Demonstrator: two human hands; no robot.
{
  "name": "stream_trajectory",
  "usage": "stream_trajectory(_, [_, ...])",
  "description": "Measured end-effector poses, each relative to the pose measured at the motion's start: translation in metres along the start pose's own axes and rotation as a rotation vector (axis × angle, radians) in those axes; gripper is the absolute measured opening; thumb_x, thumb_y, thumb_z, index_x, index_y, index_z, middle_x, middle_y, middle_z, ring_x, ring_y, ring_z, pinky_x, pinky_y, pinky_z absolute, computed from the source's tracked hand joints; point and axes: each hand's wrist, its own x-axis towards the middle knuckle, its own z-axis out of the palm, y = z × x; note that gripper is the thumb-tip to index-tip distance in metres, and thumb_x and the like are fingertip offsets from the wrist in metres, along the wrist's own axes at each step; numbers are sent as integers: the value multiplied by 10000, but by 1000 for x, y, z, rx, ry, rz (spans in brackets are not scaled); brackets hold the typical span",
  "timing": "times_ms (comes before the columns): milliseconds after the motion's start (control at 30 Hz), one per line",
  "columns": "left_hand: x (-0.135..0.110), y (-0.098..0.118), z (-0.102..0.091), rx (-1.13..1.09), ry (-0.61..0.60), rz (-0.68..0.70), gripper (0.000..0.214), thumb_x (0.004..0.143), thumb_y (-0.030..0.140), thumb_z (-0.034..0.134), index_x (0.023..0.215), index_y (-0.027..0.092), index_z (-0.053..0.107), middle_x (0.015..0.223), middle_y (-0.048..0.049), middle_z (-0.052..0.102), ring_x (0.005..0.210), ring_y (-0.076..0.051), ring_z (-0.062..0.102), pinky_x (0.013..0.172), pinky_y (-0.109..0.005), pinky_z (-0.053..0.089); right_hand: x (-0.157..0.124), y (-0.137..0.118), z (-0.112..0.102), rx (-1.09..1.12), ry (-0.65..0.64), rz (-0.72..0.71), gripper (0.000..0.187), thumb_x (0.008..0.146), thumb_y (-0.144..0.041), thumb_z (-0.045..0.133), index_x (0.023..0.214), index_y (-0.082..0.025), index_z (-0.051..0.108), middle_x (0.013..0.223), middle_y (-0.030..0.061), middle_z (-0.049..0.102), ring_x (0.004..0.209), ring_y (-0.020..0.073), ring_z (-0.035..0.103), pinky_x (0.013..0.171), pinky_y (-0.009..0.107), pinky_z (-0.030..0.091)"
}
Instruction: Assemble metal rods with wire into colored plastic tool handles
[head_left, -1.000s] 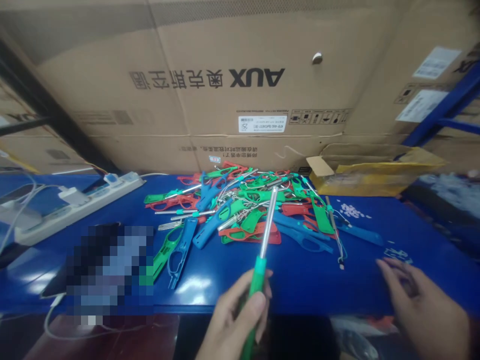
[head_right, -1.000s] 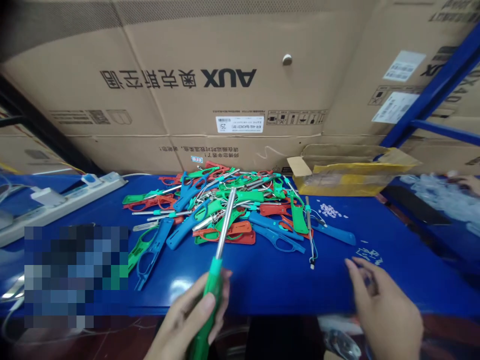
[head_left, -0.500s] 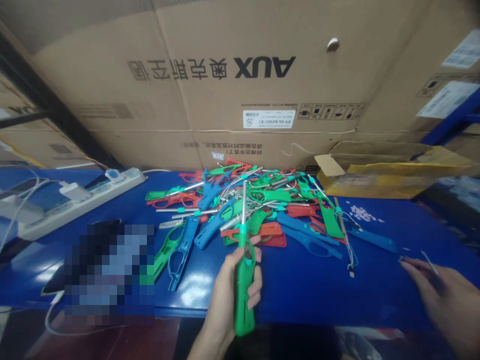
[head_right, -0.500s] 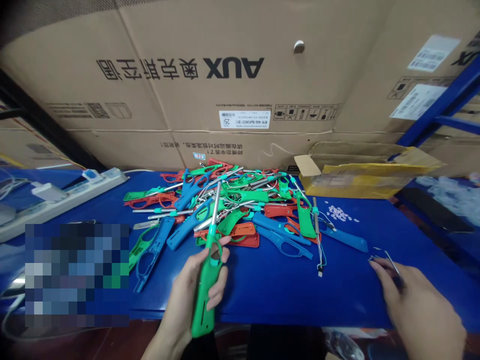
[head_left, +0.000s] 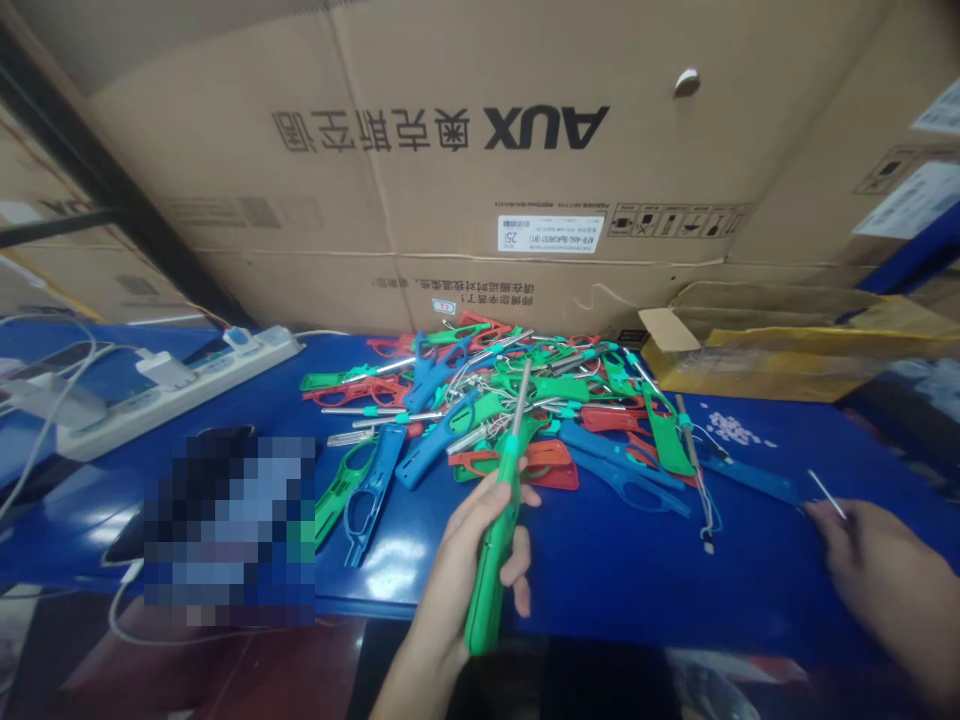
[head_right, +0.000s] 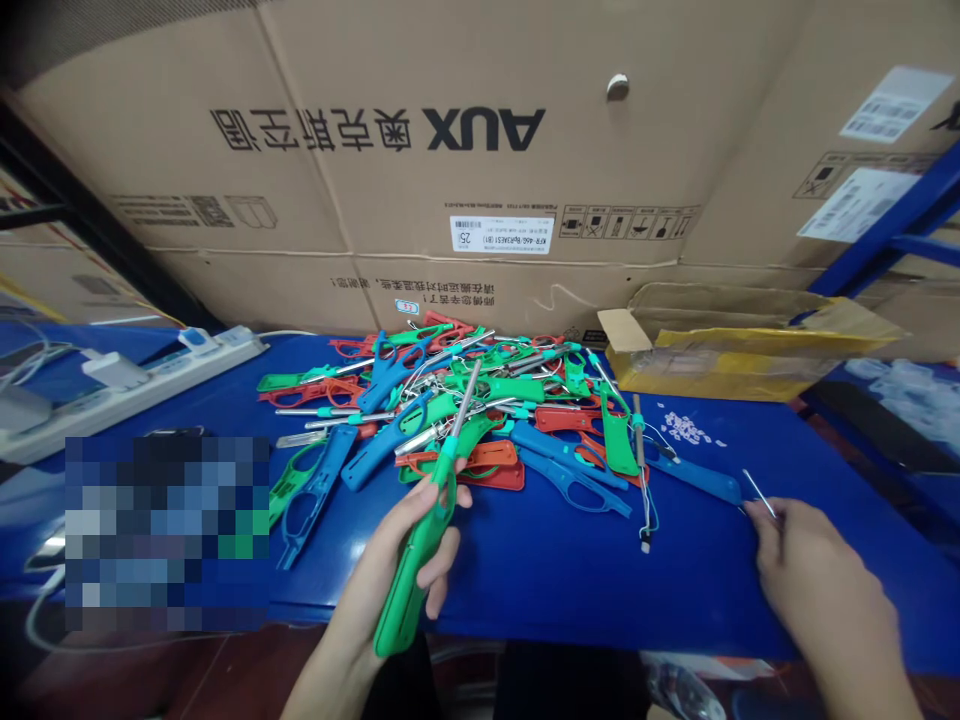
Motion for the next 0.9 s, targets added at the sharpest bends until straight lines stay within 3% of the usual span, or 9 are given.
stream_trajectory(100, [1, 1, -1, -4, 9, -6, 497, 965, 404, 643, 1412, 206, 555, 1030, -37, 657, 394, -23, 409, 293, -189, 499, -1, -7, -6, -14, -76, 42, 288, 921, -449, 523, 693, -288, 593, 808, 203, 725, 393, 182, 485, 465, 382, 391])
stream_trajectory(233, [2, 1, 1, -40, 43, -17, 479, 1005, 436, 563, 1417, 193, 541, 1070, -69, 696, 364, -22, 378, 291, -195, 492, -1, -12, -13, -62, -70, 130, 255, 942, -442, 473, 853, -269, 638, 840, 225, 729, 406, 200, 483, 480, 403, 389])
stream_trajectory(333, [1, 1, 3, -39, 51, -48, 483, 1029, 461, 528, 1443, 213, 506, 1098, -90, 712, 354, -24, 374, 293, -201, 482, -10, -24, -22, 17, -9, 138, 248, 918, -432, 520, 1002, -244, 659, 862, 242, 744, 539, 250, 631, 527, 387, 432])
stream_trajectory(433, [1, 0, 2, -32, 33, -50, 469, 1019, 492, 560, 1410, 235, 530, 1000, -49, 684, 355, -14, 348, 267, -148, 382, -38, -55, -33, 242, 91, 99, 252, 870, -434, 590, 995, -240, 692, 942, 203, 772, 786, 302, 738, 658, 378, 510])
stream_trajectory(500, [2, -1, 0, -63, 14, -36, 440, 1000, 475, 605, 1374, 249, 550, 909, 1, 614, 368, -2, 311, 260, -101, 274, -64, -85, -37, 438, 25, 81, 286, 847, -492, 638, 936, -235, 724, 880, 140, 779, 746, 279, 731, 655, 355, 535])
stream_trajectory(567, [2, -1, -2, -117, 0, -24, 416, 986, 440, 625, 1346, 243, 557, 869, 23, 542, 399, -5, 301, 269, -83, 223, -90, -118, -38, 646, -44, -30, 300, 843, -527, 688, 911, -241, 752, 881, 84, 784, 753, 250, 725, 681, 323, 559])
stream_trajectory(700, [0, -3, -5, -190, 24, 67, 367, 938, 320, 641, 1279, 207, 565, 926, -9, 534, 517, -47, 401, 319, -85, 295, -121, -178, -31, 1028, -234, -203, 156, 873, -416, 741, 877, -274, 806, 954, 47, 808, 809, 227, 747, 693, 280, 581])
stream_trajectory(833, [-4, -7, -5, -124, 26, 145, 280, 917, 280, 702, 1154, 172, 600, 873, -24, 600, 527, -61, 408, 353, -107, 307, -130, -211, -24, 1225, -473, -330, 137, 902, -340, 739, 808, -270, 810, 860, 28, 807, 770, 205, 745, 691, 264, 578])
stream_trajectory(900, [-5, -8, -4, -90, 45, 187, 318, 922, 319, 738, 1165, 152, 619, 936, -69, 668, 555, -73, 463, 395, -136, 363, -134, -215, -21, 1293, -515, -335, 133, 904, -317, 747, 795, -269, 806, 836, 19, 801, 751, 190, 739, 668, 250, 565])
